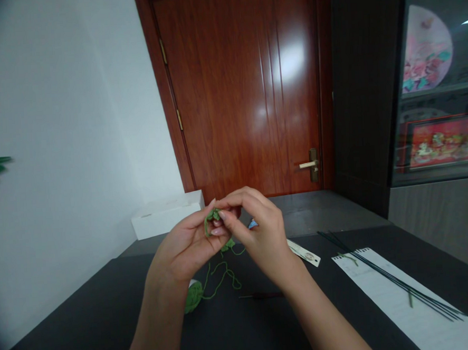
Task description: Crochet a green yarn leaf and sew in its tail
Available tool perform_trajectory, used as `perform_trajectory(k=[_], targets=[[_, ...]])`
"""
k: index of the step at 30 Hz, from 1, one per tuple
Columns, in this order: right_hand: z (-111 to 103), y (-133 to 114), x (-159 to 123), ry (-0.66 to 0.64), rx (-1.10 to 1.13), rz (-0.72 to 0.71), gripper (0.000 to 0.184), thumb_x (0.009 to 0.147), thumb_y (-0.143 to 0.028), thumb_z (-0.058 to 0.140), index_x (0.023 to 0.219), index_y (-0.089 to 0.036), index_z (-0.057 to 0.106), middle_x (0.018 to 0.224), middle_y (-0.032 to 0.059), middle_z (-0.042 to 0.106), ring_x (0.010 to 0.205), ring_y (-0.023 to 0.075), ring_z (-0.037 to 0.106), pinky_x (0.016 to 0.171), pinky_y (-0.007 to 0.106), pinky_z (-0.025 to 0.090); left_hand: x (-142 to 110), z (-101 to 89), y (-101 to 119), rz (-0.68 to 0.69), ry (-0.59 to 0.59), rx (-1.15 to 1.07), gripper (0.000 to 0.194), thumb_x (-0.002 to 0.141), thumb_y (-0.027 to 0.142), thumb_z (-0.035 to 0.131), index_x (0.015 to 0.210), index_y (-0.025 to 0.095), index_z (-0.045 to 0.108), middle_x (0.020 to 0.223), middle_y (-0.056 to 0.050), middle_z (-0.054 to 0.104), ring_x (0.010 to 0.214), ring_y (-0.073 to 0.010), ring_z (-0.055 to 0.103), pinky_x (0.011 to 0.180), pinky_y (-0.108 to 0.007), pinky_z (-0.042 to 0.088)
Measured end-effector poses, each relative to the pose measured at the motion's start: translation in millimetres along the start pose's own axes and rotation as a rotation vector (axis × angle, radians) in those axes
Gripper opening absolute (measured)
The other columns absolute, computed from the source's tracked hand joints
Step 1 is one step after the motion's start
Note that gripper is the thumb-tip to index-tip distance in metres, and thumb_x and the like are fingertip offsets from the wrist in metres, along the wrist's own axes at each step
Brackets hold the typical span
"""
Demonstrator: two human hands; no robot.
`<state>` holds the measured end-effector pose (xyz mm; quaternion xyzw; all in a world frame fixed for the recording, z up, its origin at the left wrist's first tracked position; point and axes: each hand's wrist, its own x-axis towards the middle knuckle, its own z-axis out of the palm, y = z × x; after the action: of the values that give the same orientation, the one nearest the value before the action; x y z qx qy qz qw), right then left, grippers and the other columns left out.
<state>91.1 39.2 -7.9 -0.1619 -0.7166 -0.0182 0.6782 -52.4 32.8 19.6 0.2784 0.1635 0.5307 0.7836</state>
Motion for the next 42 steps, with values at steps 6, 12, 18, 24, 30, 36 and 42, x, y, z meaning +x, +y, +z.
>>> perform_trajectory(k=[6, 12, 18, 24, 30, 36, 42], targets=[[2, 0, -3, 0.034, 0.029, 0.046, 0.012, 0.088, -0.009, 0.071, 0.089, -0.02, 0.069, 0.085, -0.0003, 0.071, 0.081, 0.0141, 0.067, 0.075, 0.029, 0.052, 0, -0.3, 1, 0.001, 0.011, -0.006, 0.029, 0.101, 0.008, 0.05, 0.077, 0.002, 0.065, 0.072, -0.007, 0.062, 0.055, -0.0091, 0.058, 0.047, -0.019, 0.046], [5, -1, -3, 0.058, 0.042, 0.063, 0.013, 0.088, -0.007, 0.071, 0.088, -0.02, 0.067, 0.085, -0.0008, 0.069, 0.082, 0.0137, 0.066, 0.076, 0.028, 0.052, -1, -1.1, 1, 0.006, 0.013, -0.002, 0.027, 0.101, 0.009, 0.051, 0.078, 0.003, 0.064, 0.073, -0.008, 0.062, 0.056, -0.0092, 0.058, 0.048, -0.019, 0.047], [10, -1, -5, 0.097, 0.083, 0.077, 0.013, 0.088, -0.007, 0.069, 0.089, -0.02, 0.066, 0.086, -0.0001, 0.067, 0.084, 0.0142, 0.065, 0.077, 0.029, 0.051, -1, 0.1, 0, -0.001, 0.01, 0.004, 0.03, 0.102, 0.01, 0.049, 0.077, 0.002, 0.065, 0.071, -0.009, 0.064, 0.055, -0.0089, 0.059, 0.048, -0.018, 0.049], [16, -1, -9, 0.182, 0.063, 0.024, 0.015, 0.088, -0.006, 0.069, 0.088, -0.02, 0.065, 0.087, 0.0002, 0.066, 0.083, 0.0149, 0.064, 0.075, 0.031, 0.051, -3, 2.1, -1, -0.008, -0.015, -0.002, 0.032, 0.102, 0.009, 0.048, 0.076, 0.001, 0.066, 0.069, -0.009, 0.066, 0.053, -0.0098, 0.061, 0.049, -0.019, 0.051], [18, -1, -9, 0.214, 0.015, -0.064, 0.018, 0.086, -0.004, 0.068, 0.091, -0.021, 0.066, 0.086, 0.0009, 0.067, 0.082, 0.0167, 0.064, 0.075, 0.034, 0.052, -3, 3.0, -2, -0.014, -0.033, -0.022, 0.034, 0.102, 0.008, 0.047, 0.076, 0.002, 0.066, 0.065, -0.006, 0.065, 0.052, -0.0093, 0.062, 0.051, -0.019, 0.053], [20, -1, -10, 0.237, 0.012, -0.067, 0.018, 0.087, -0.005, 0.068, 0.091, -0.023, 0.066, 0.084, 0.0015, 0.068, 0.081, 0.0186, 0.065, 0.073, 0.037, 0.053, -3, 3.5, -2, -0.005, -0.019, -0.03, 0.031, 0.1, 0.007, 0.051, 0.074, 0.003, 0.067, 0.065, -0.006, 0.064, 0.053, -0.0098, 0.063, 0.051, -0.019, 0.053], [20, -2, -10, 0.254, -0.014, -0.057, 0.016, 0.088, -0.007, 0.068, 0.09, -0.023, 0.066, 0.083, 0.0017, 0.068, 0.079, 0.0194, 0.066, 0.072, 0.037, 0.053, -4, 4.1, -2, -0.007, -0.012, -0.025, 0.029, 0.1, 0.008, 0.053, 0.074, 0.003, 0.067, 0.065, -0.007, 0.065, 0.053, -0.0102, 0.062, 0.05, -0.02, 0.053]])
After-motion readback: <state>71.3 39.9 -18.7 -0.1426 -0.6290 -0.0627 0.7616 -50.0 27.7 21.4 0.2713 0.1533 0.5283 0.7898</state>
